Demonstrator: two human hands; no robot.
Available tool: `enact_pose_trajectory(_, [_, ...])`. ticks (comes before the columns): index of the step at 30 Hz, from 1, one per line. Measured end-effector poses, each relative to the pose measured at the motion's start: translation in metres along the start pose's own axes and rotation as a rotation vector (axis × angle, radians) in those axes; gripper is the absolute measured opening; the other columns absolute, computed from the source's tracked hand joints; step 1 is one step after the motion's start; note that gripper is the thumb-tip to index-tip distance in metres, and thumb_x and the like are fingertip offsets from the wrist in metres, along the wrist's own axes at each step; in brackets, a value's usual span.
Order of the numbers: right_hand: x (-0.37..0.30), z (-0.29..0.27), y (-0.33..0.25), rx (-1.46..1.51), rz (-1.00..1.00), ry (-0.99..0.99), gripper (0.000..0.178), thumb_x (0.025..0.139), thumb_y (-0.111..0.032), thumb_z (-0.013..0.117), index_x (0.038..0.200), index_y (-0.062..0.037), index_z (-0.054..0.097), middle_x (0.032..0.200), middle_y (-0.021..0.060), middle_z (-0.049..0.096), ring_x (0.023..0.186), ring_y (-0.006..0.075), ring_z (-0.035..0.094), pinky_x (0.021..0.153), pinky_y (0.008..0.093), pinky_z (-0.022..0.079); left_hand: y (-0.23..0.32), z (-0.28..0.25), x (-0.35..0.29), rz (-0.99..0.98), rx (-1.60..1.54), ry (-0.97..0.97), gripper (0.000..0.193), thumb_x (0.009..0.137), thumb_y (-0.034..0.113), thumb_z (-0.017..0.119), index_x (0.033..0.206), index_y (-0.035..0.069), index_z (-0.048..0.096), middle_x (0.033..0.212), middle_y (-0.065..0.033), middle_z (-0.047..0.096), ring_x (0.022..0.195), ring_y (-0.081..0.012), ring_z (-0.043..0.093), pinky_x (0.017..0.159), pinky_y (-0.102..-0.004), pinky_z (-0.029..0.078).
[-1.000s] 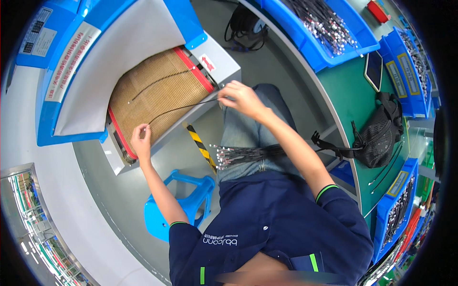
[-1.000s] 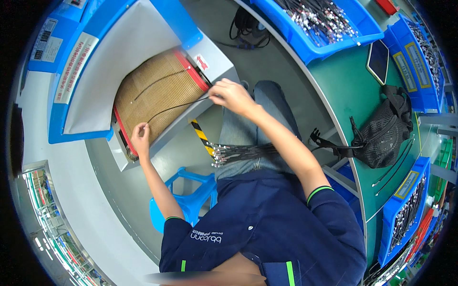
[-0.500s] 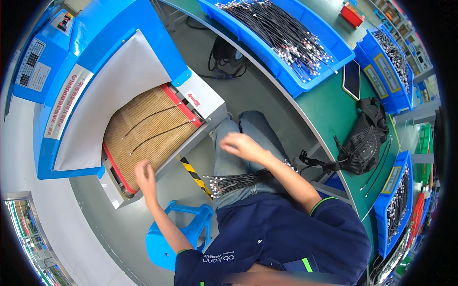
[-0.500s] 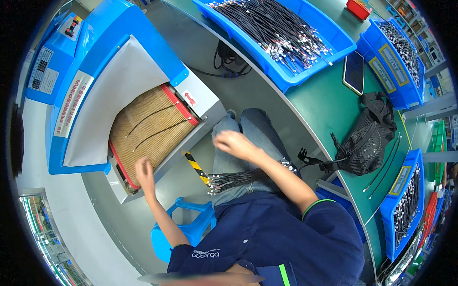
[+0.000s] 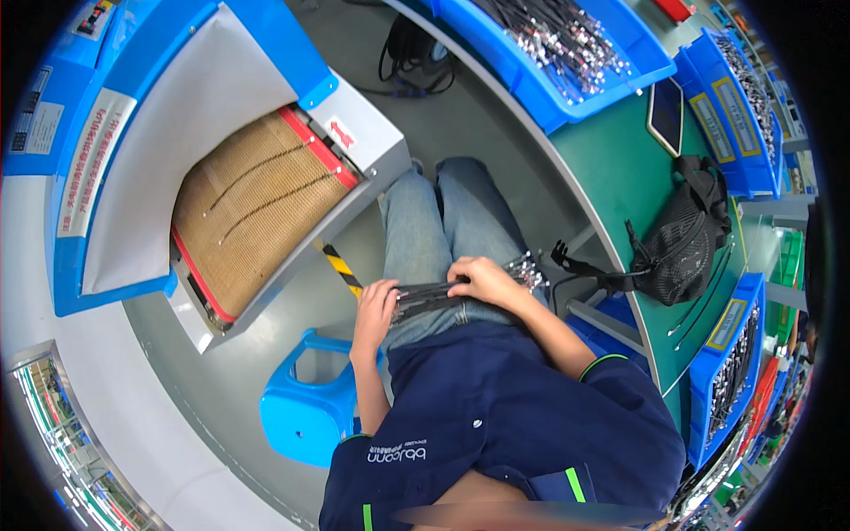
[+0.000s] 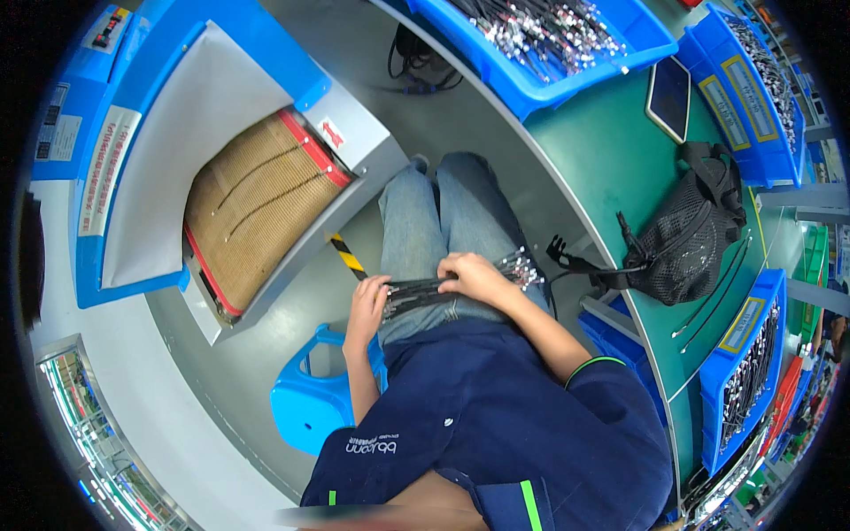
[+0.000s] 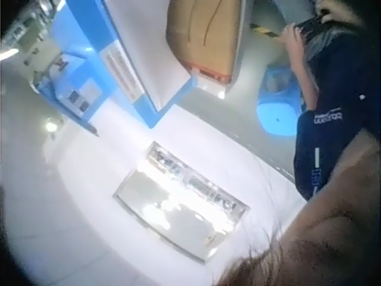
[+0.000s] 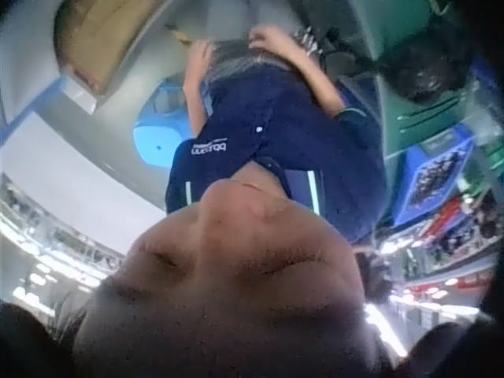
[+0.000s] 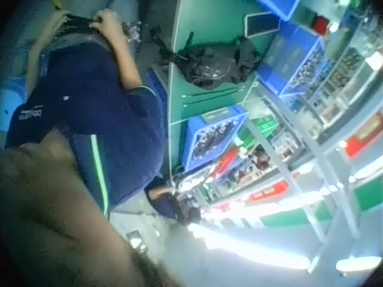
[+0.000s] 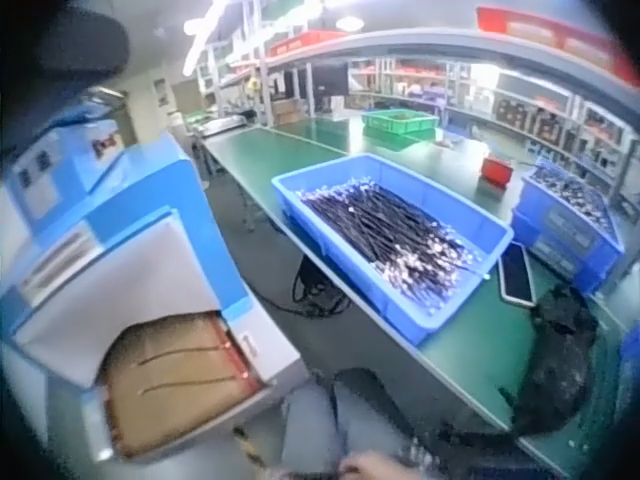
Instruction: The person organizes and assembles bundles of wires with connectors by hand.
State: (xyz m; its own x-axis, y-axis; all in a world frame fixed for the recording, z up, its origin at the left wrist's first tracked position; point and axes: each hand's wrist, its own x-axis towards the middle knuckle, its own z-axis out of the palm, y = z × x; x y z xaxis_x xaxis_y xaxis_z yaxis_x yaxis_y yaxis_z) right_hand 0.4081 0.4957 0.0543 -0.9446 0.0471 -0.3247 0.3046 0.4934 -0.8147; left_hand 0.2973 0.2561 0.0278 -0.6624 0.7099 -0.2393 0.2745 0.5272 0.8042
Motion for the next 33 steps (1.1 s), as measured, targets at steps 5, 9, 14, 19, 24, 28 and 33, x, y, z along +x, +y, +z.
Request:
enact_pose_trajectory(5, [-0.005,0.025,0.033,0.133,0.027,0.137,0.018,0.078,-0.021,0.07,0.081,-0.0042,0.065,0.078,0.0104,0.062,0.073,0.0267,0.062,0.066,0.0355,0.047,-0.03,0.023,-0.012,0.025,0.0,-0.031,0.025,0.093,0.016,0.052,0.114,0.004,0.058,0.115,-0.0153,0.057,0.108,-0.0334,0.052,0.095,-0.0401,0.039])
enact_pose_trajectory(9, [-0.005,0.03,0.035,0.118,-0.018,0.155,0.017,0.081,-0.021,0.068,0.084,-0.0049,0.067,0.08,0.0097,0.063,0.074,0.027,0.062,0.067,0.036,0.048,-0.013,0.026,-0.016,0.038,-0.038,0.146,0.034,0.091,0.016,0.056,0.123,0.003,0.052,0.124,-0.015,0.052,0.115,-0.0327,0.049,0.099,-0.0386,0.038])
enact_pose_trajectory(14, [-0.008,0.029,0.022,0.012,-0.104,0.101,0.014,0.081,-0.015,0.068,0.091,-0.0041,0.069,0.084,0.009,0.065,0.076,0.025,0.063,0.067,0.033,0.049,-0.009,0.024,-0.021,0.13,0.155,0.126,0.028,0.089,0.012,0.059,0.116,0.006,0.058,0.114,-0.0123,0.056,0.103,-0.0283,0.056,0.085,-0.0365,0.045])
enact_pose_trajectory(19, [-0.005,0.024,0.009,-0.06,-0.159,0.097,0.019,0.08,-0.014,0.068,0.098,-0.007,0.068,0.088,0.0088,0.065,0.077,0.0259,0.064,0.068,0.033,0.051,-0.024,0.021,-0.025,0.046,0.015,0.029,0.016,0.089,0.01,0.058,0.103,0.004,0.062,0.091,-0.0108,0.062,0.082,-0.0243,0.063,0.072,-0.034,0.049])
enact_pose_trajectory(24, [0.008,0.051,0.002,-0.098,-0.479,0.163,0.008,0.08,-0.014,0.066,0.086,-0.009,0.064,0.084,0.0024,0.061,0.075,0.0232,0.064,0.063,0.0352,0.052,-0.003,0.027,-0.018,0.047,-0.176,0.003,0.013,0.09,0.008,0.058,0.099,0.001,0.065,0.081,-0.0104,0.065,0.071,-0.0166,0.066,0.064,-0.0275,0.05])
enact_pose_trajectory(28, [0.015,0.052,0.001,-0.157,-0.538,0.234,0.01,0.078,-0.014,0.069,0.085,-0.0077,0.066,0.084,0.0019,0.064,0.073,0.0206,0.064,0.061,0.0319,0.052,0.003,0.026,-0.019,-0.03,-0.323,-0.005,0.013,0.089,0.007,0.06,0.098,0.0,0.065,0.08,-0.0103,0.066,0.07,-0.0168,0.066,0.063,-0.0279,0.05])
enact_pose_trajectory(33, [0.018,0.055,0.0,-0.154,-0.498,0.21,0.01,0.078,-0.016,0.07,0.083,-0.0081,0.066,0.082,0.0016,0.063,0.065,0.021,0.063,0.055,0.032,0.05,-0.008,0.026,-0.014,0.271,-0.012,0.092,0.012,0.084,0.007,0.065,0.094,0.001,0.065,0.08,-0.0106,0.066,0.069,-0.0211,0.064,0.063,-0.031,0.05])
